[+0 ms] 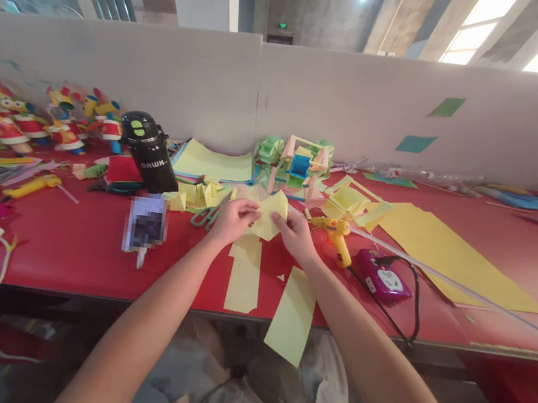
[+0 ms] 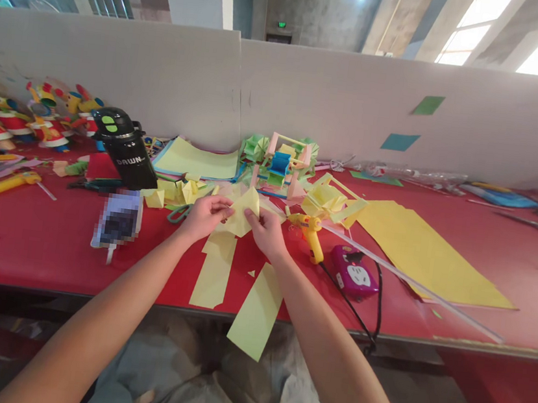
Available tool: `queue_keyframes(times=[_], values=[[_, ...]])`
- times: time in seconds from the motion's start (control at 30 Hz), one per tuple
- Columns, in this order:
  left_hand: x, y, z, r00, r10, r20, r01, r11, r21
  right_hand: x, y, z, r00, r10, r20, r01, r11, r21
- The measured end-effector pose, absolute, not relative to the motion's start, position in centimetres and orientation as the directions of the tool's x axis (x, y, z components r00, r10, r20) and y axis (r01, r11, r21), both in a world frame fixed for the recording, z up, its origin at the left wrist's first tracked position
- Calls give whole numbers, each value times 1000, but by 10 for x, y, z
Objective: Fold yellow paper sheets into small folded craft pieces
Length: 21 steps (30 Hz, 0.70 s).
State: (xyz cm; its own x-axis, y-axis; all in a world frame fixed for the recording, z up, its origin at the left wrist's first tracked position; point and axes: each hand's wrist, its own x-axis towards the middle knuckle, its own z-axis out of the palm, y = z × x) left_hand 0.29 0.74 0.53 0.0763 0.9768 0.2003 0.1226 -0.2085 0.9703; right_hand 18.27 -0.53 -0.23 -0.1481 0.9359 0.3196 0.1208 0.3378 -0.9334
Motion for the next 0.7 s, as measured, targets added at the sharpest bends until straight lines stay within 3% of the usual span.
queue_keyframes(times=[0.43, 0.7], values=[[2, 6, 5, 135, 965, 223, 150, -243, 958, 184, -7, 0, -145, 932, 331, 60, 343, -938], [1, 5, 7, 187, 929, 320, 320, -366, 874, 186, -9, 2, -73, 931, 359, 138, 366, -921]])
